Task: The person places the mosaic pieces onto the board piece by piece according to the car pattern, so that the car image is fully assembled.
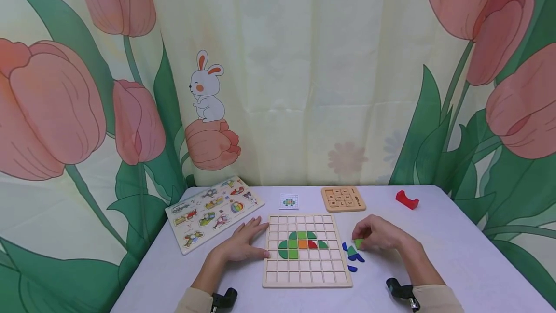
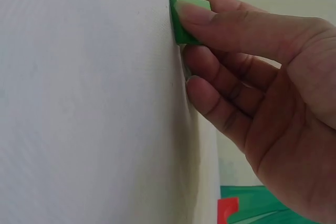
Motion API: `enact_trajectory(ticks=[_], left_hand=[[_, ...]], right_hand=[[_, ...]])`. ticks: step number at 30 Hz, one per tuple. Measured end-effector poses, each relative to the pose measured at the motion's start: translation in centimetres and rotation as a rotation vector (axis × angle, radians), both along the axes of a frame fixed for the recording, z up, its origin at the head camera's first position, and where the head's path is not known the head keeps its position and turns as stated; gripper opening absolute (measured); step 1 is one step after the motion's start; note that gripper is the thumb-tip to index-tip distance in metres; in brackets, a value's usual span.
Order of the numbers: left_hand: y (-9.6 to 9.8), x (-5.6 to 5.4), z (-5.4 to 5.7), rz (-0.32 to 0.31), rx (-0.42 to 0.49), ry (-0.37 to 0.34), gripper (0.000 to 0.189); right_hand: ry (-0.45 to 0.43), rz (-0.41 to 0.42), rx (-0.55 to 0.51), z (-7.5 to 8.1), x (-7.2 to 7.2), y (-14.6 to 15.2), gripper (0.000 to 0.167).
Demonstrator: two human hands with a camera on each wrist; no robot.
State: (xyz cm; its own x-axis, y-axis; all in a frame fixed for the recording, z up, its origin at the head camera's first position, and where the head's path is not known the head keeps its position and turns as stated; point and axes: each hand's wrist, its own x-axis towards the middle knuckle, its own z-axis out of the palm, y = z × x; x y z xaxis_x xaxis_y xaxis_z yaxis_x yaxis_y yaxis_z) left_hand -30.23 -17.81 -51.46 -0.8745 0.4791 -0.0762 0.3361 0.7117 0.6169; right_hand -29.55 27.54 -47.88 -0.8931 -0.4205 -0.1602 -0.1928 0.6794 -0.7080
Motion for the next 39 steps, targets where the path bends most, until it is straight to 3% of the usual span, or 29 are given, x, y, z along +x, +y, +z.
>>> enact_trajectory(ticks=[6,15,30,39], left_hand=[[-0.1,-0.2,-0.1,0.005,0.001,-0.005,0.094],[-0.2,-0.2,-0.1,0.001,-0.002,0.001,0.095],[0.0,0.0,0.0,0.002,0.003,0.005,0.096],[0.0,0.0,-0.1,0.003,0.000,0.008,0.095]], right_hand=[[0.008,-0.047,-0.014,0.1,-0.1,-0.3,0.016],[0.094,-0.125,-0.037,0.3,-0.3,-1.1,0.018],[0.257,-0.109,-0.194,0.3,-0.1,-4.5,0.023],[0.288,-0.072,-0.235,0.1,0.1,-6.5,0.019]])
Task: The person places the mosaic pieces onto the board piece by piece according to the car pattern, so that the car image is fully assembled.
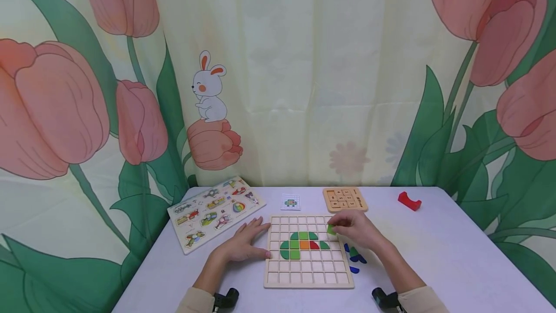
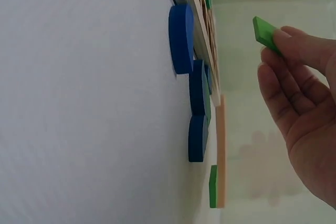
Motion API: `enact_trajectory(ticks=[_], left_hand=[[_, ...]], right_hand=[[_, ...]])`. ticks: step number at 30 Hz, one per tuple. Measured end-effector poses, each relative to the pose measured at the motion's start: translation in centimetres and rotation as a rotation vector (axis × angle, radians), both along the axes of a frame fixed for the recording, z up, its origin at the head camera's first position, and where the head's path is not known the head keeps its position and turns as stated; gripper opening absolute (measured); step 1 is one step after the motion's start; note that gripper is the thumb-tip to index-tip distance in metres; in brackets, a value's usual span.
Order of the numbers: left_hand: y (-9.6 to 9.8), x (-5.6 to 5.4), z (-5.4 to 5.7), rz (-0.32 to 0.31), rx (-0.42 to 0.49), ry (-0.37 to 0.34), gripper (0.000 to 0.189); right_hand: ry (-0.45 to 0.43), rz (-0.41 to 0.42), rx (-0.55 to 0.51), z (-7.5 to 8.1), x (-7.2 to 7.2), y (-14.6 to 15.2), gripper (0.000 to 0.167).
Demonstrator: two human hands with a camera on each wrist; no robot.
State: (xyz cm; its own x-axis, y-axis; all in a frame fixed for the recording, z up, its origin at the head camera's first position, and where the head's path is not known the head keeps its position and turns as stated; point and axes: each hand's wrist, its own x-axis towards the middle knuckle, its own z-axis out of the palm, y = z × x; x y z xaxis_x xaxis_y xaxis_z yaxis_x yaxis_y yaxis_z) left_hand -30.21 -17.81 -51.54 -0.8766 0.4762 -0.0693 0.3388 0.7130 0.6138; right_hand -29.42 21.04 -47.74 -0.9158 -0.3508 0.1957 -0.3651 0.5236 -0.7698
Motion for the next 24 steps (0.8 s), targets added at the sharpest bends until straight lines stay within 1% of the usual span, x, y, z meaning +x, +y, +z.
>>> enact_trajectory(ticks=[6,12,16,19,24], left_hand=[[0.0,-0.1,-0.1,0.003,-0.011,-0.001,0.096],[0.0,-0.3,0.0,0.006,-0.011,-0.004,0.095],[0.0,-0.3,0.0,0.001,-0.010,0.004,0.095],[0.0,-0.3,0.0,-0.004,-0.009,0.006,0.095],[0.0,-0.2,0.1,-0.008,0.001,0.005,0.095]], right_hand=[[0.015,0.056,-0.021,-0.3,0.1,-0.9,0.019],[0.023,0.137,-0.048,0.1,0.4,-2.2,0.017],[0.000,0.171,-0.043,0.2,0.7,-3.2,0.016],[-0.023,0.180,-0.022,0.1,0.9,-4.0,0.014],[-0.053,0.216,-0.026,0.2,1.1,-5.2,0.013]])
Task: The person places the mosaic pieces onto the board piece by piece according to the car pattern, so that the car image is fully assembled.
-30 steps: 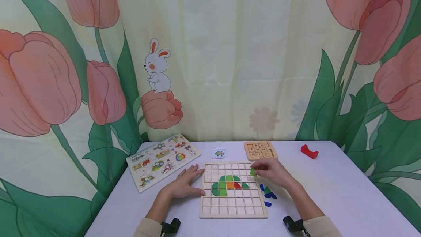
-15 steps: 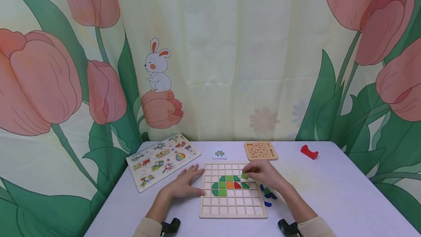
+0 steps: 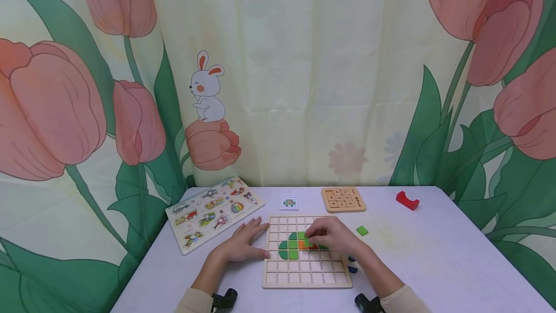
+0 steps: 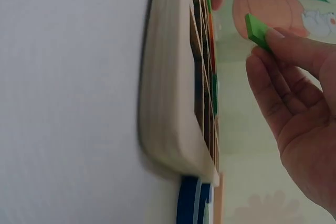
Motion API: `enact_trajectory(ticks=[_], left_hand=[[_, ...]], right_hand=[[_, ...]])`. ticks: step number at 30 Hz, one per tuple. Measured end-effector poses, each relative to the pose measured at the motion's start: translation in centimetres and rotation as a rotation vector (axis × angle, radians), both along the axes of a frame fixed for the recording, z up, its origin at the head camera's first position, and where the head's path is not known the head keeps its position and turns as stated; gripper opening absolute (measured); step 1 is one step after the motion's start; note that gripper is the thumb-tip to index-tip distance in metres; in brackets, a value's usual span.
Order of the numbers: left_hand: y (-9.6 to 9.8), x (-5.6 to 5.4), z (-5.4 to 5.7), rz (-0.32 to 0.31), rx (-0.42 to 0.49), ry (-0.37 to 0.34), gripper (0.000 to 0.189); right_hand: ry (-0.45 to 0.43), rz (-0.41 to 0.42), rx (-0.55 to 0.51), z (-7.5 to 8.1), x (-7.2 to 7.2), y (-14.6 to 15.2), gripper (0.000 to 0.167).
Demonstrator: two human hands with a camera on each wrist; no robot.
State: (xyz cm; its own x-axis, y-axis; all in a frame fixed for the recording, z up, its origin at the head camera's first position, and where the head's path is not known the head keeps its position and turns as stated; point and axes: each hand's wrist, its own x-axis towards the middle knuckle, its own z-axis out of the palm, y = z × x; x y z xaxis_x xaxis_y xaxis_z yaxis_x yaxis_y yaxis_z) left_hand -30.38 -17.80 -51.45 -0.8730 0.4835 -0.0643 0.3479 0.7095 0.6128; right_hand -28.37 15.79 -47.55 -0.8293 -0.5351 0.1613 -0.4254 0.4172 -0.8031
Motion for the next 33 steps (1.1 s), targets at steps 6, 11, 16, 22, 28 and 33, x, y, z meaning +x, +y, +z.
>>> enact_trajectory(ticks=[6,11,16,22,28,33], left_hand=[[-0.1,0.0,-0.1,-0.002,-0.006,0.002,0.095],[-0.1,0.0,-0.1,0.006,-0.008,-0.007,0.095],[0.0,-0.1,-0.1,0.012,0.001,-0.011,0.095],[0.1,-0.1,-0.1,0.011,0.001,-0.010,0.094],[0.1,-0.1,0.0,0.024,0.003,-0.026,0.094],[0.1,-0.1,-0.2,0.030,-0.001,-0.027,0.095]], right_hand=[[-0.003,0.040,0.049,0.0,0.0,-0.8,0.009],[0.011,0.070,0.103,0.0,-0.3,-1.0,0.009],[0.018,0.110,0.140,0.2,-0.7,-1.5,0.011],[-0.005,0.110,0.186,0.4,-0.5,-2.0,0.012],[-0.039,0.094,0.206,0.3,-0.2,-2.1,0.015],[-0.077,0.107,0.206,0.2,0.1,-2.0,0.015]])
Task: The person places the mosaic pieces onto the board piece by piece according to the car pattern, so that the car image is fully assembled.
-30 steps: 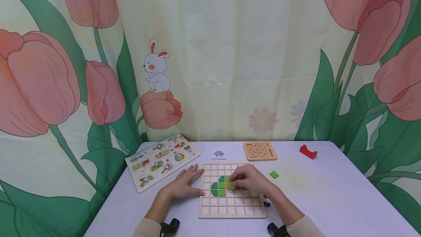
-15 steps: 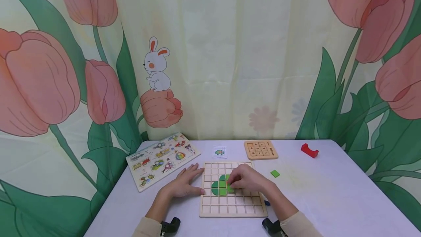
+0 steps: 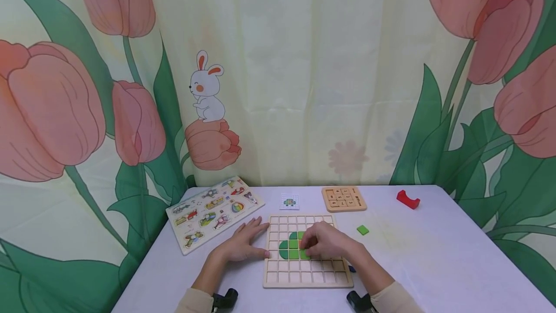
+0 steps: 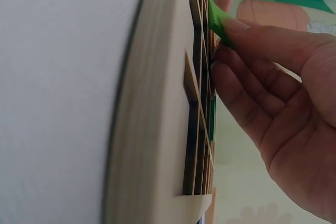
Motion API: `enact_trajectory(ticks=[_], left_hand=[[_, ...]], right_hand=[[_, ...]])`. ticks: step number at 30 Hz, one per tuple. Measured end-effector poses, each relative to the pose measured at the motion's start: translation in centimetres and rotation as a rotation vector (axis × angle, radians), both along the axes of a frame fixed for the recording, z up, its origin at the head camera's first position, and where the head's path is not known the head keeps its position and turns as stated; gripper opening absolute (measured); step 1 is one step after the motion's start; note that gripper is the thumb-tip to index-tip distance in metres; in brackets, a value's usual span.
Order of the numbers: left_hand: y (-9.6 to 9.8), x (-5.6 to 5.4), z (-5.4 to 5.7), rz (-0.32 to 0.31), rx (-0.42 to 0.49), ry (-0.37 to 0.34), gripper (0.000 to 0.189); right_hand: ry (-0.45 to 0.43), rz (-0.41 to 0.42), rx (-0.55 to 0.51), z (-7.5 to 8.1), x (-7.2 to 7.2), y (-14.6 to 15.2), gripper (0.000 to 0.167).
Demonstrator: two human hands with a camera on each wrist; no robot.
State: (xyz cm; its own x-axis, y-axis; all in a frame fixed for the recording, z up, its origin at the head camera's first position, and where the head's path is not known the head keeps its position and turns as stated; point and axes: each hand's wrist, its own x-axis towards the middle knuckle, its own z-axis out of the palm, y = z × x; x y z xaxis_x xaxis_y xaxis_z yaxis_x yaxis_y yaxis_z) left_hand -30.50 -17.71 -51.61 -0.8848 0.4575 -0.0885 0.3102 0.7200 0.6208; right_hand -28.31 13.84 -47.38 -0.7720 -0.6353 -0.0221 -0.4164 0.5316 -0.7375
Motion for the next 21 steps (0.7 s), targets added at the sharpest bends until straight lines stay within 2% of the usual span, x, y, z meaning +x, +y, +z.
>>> enact_trajectory(ticks=[5,21], left_hand=[[0.03,0.04,-0.18,-0.001,0.004,0.002,0.096],[-0.11,0.09,0.10,0.000,0.000,0.001,0.096]], right_hand=[[-0.029,-0.011,0.016,-0.28,0.23,0.01,0.020],[0.058,0.009,0.075,-0.56,-0.05,-0.23,0.020]])
